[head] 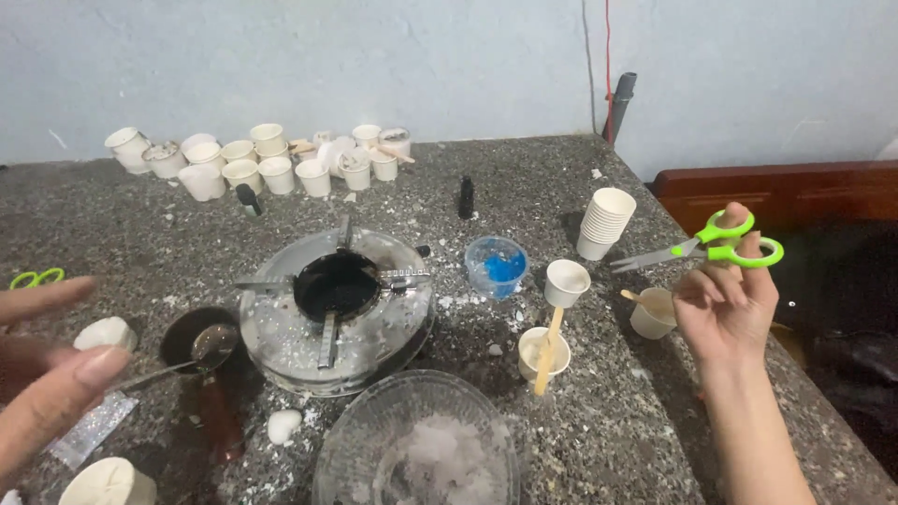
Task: Removing a wax candle from a paper cup mold and trimming the excess wax with scissors.
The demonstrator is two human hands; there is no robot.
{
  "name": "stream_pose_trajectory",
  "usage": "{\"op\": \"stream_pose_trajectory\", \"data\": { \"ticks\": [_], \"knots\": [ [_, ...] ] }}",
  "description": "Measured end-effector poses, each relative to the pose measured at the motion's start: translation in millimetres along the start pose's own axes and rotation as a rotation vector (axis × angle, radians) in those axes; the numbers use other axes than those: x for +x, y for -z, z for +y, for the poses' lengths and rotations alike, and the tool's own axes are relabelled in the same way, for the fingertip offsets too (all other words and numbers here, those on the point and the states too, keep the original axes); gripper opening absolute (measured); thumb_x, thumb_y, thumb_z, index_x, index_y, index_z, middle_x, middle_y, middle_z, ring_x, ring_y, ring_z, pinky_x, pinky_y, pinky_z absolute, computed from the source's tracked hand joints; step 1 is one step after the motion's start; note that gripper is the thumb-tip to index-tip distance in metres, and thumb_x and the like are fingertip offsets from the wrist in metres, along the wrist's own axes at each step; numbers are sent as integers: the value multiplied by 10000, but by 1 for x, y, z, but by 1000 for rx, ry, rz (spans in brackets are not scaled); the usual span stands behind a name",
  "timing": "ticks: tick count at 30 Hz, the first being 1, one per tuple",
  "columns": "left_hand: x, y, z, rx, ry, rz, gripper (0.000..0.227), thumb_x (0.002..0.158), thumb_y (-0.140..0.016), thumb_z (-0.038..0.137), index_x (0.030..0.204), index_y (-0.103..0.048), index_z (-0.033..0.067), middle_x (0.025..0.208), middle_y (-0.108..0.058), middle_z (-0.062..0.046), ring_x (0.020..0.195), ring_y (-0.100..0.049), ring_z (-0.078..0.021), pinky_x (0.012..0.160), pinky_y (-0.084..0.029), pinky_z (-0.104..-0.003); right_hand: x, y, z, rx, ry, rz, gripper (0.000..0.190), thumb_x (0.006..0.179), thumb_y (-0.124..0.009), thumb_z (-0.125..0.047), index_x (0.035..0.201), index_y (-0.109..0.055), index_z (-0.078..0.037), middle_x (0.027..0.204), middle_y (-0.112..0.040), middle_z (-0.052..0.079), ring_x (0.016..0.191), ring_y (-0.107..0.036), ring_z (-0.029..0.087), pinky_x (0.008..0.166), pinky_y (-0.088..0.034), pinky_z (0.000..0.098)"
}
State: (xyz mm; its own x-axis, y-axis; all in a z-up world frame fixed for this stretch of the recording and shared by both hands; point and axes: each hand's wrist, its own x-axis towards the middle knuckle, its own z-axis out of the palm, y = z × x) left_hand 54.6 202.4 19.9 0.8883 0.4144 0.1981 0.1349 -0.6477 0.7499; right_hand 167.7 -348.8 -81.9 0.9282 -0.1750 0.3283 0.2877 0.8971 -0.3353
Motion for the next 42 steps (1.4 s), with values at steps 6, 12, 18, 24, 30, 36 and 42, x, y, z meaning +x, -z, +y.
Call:
{"op": "stream_pose_trajectory", "data": {
  "ticks": [6,12,18,24,30,36,42],
  "knots": [
    [-34,3,56,-50,89,16,586,827,-720,157,1409,-679,215,928,-743,-142,866,-681,-266,807,-474,-421,5,-19,10,-510,69,-83,326,945,-776,-265,1116,-611,-41,1089,-684,-6,423,-334,-69,351,-238,66],
    [-25,12,93,112,353,-166,689,902,-712,270,1543,-537,452,1035,-775,-148,985,-709,-277,920,-529,-429,-29,-71,-2,-1106,152,38,256,890,-653,34,1099,-691,-108,1070,-734,82,749,-650,15,425,-464,87],
    [-30,10,91,102,63,-130,498,787,-794,315,1278,-760,242,826,-810,-122,784,-754,-256,735,-566,-404,-101,-107,-17,-1686,-265,-384,193,677,-833,-37,495,-815,-99,993,-975,85,1016,-916,213,973,-660,416],
    [-28,14,95,260,-71,-179,489,777,-738,511,1225,-770,317,720,-880,-9,734,-818,-142,829,-586,-317,-142,-75,2,-2116,-711,-942,280,849,-753,-241,1116,-828,-281,905,-901,-86,769,-845,155,655,-608,317],
    [-30,20,94,516,-142,-224,573,770,-644,706,1289,-677,466,761,-887,178,756,-831,-48,797,-628,-258,-152,-80,27,-2385,-956,-1177,555,953,-681,-853,980,-588,-306,798,-634,-86,732,-590,137,665,-466,368],
    [-16,31,69,124,-32,-235,545,789,-773,281,1330,-721,318,825,-898,-60,736,-866,-203,752,-690,-324,-153,-37,18,-2354,-742,-1274,495,1029,-535,-750,1163,-696,-301,940,-784,-114,874,-763,115,947,-404,382],
    [47,43,-53,64,-104,-64,589,991,-646,278,1548,-602,90,959,-758,-285,771,-724,-391,565,-463,-473,-149,33,-2,-2469,-580,-1520,512,1047,-506,-618,1424,-531,-272,1417,-557,0,1306,-452,442,861,-445,494]
  ]
}}
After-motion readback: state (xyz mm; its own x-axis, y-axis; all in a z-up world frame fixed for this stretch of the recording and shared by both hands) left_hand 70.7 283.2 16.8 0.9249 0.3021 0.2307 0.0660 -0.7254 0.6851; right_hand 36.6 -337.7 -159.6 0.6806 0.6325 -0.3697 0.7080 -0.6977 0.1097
